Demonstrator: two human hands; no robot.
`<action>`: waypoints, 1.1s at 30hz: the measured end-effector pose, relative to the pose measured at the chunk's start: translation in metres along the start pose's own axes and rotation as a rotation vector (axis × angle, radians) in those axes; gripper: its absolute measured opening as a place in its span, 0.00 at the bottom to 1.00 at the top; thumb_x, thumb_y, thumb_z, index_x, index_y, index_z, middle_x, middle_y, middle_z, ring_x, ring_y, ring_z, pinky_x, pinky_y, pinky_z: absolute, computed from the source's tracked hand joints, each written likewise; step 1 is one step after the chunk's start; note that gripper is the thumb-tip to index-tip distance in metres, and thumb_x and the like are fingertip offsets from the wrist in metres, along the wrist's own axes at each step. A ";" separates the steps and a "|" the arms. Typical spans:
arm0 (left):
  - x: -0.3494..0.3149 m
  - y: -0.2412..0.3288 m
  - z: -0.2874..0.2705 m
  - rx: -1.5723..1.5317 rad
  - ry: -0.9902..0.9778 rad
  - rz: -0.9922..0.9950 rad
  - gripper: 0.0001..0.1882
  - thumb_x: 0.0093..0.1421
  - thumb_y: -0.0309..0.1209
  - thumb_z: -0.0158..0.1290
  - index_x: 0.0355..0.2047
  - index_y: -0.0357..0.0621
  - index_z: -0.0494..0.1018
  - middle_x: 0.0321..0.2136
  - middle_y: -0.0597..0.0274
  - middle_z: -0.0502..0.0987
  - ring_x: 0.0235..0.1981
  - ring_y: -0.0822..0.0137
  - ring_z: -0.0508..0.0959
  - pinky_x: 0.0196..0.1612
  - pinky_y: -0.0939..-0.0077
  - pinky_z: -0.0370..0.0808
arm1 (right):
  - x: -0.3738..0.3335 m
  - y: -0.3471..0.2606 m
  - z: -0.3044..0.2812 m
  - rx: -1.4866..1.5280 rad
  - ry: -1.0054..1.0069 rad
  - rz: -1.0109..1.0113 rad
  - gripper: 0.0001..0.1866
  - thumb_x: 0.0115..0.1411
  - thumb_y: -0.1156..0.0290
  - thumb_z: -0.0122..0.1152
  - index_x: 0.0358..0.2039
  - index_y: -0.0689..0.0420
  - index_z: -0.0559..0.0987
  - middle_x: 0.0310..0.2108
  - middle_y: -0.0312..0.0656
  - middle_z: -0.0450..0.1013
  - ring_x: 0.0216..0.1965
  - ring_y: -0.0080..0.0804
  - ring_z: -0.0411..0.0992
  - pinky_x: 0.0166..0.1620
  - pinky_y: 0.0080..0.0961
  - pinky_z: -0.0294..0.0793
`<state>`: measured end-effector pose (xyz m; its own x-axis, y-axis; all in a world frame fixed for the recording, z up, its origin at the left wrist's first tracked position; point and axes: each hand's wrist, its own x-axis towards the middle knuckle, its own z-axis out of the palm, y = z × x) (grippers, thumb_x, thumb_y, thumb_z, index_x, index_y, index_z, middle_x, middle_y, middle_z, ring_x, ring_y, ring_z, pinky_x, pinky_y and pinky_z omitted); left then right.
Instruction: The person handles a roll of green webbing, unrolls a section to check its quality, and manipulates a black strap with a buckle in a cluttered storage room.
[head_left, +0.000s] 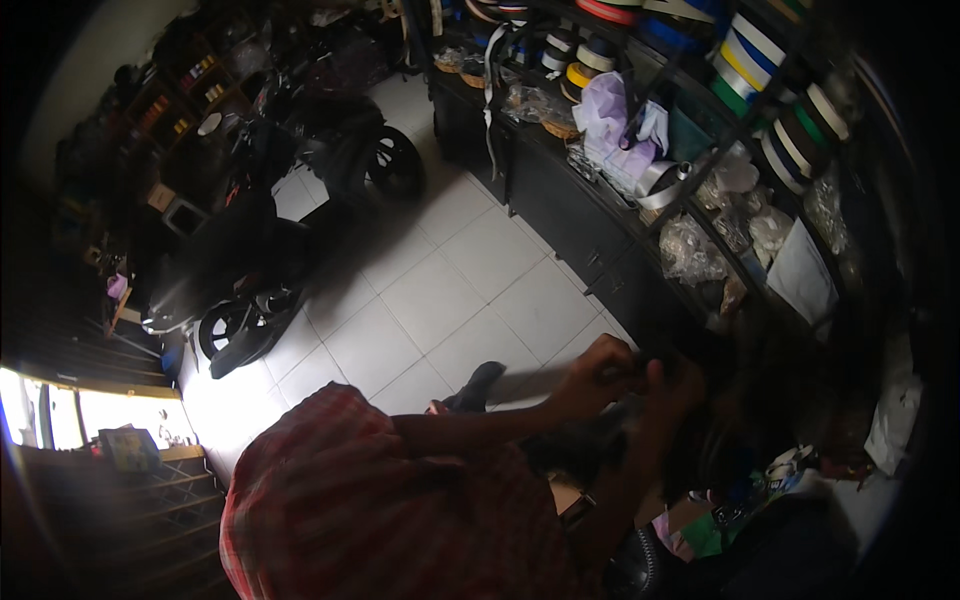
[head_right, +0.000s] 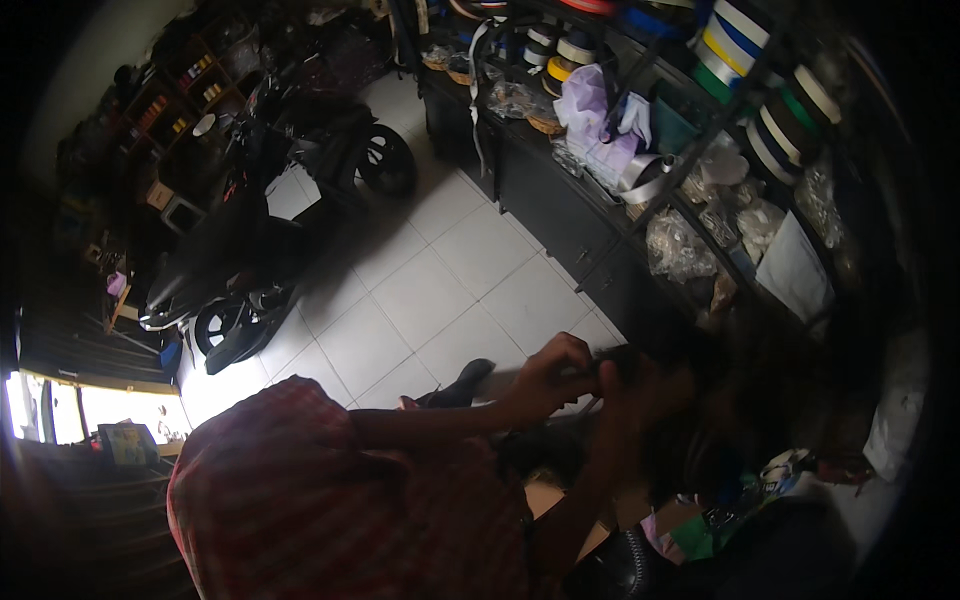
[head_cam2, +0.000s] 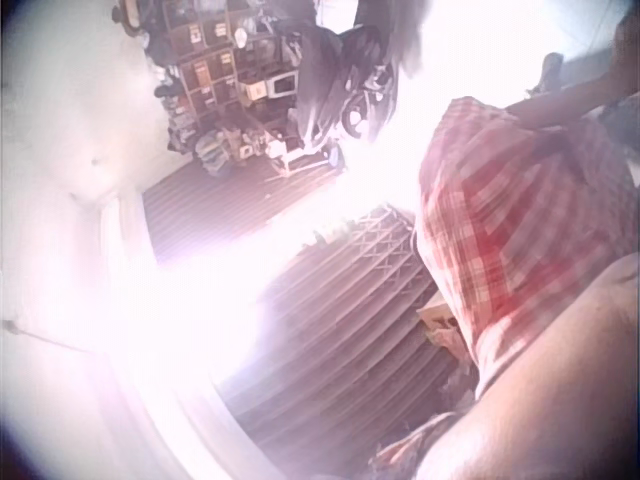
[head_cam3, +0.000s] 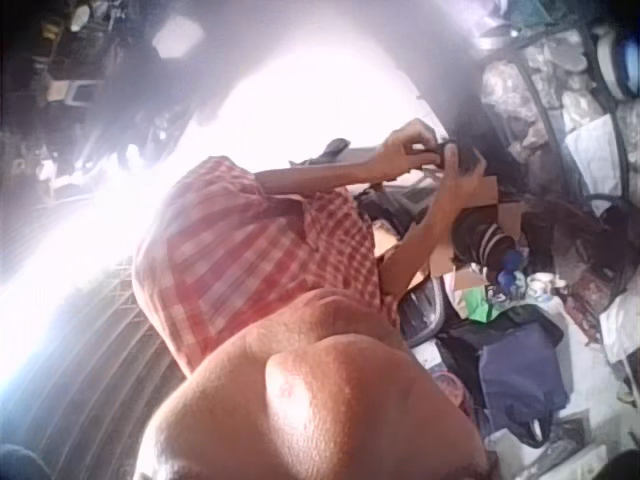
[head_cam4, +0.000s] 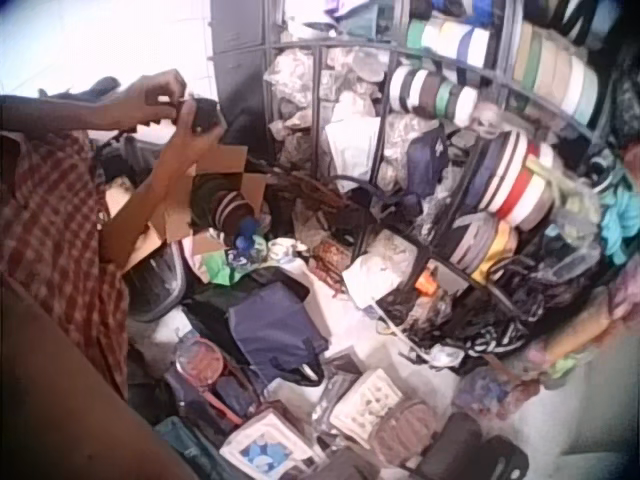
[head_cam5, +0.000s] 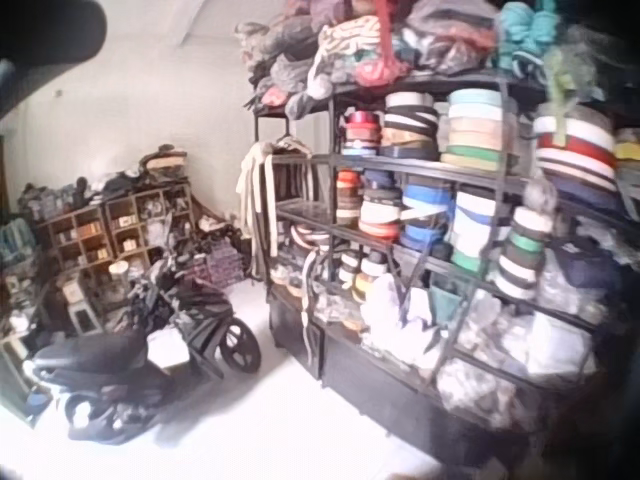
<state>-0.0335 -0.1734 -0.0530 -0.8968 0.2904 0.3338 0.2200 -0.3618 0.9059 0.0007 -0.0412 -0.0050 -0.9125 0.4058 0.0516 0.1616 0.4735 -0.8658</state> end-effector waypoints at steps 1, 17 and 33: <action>0.011 0.003 0.007 -0.117 0.022 -0.084 0.12 0.55 0.18 0.58 0.37 0.41 0.68 0.39 0.64 0.67 0.42 0.73 0.71 0.43 0.79 0.74 | 0.020 0.047 -0.008 -0.203 0.079 -0.161 0.26 0.60 0.62 0.61 0.53 0.62 0.67 0.47 0.50 0.66 0.50 0.41 0.66 0.53 0.37 0.66; 0.125 -0.006 -0.064 0.066 0.090 -0.182 0.09 0.51 0.30 0.61 0.28 0.38 0.75 0.27 0.55 0.77 0.31 0.61 0.79 0.36 0.65 0.75 | 0.100 -0.001 0.077 -0.496 0.298 -0.241 0.36 0.60 0.74 0.55 0.66 0.58 0.52 0.64 0.53 0.55 0.65 0.43 0.54 0.68 0.35 0.49; 0.124 -0.014 -0.055 -0.010 -0.257 -0.413 0.08 0.57 0.27 0.59 0.36 0.36 0.75 0.32 0.62 0.79 0.33 0.76 0.77 0.28 0.83 0.72 | 0.079 -0.041 0.045 0.457 0.372 0.248 0.24 0.56 0.57 0.66 0.45 0.61 0.74 0.37 0.40 0.74 0.37 0.25 0.72 0.43 0.23 0.70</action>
<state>-0.1687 -0.1808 -0.0387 -0.7841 0.6207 0.0015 -0.1390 -0.1780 0.9742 -0.0946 -0.0643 0.0119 -0.6639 0.7436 -0.0793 0.0996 -0.0171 -0.9949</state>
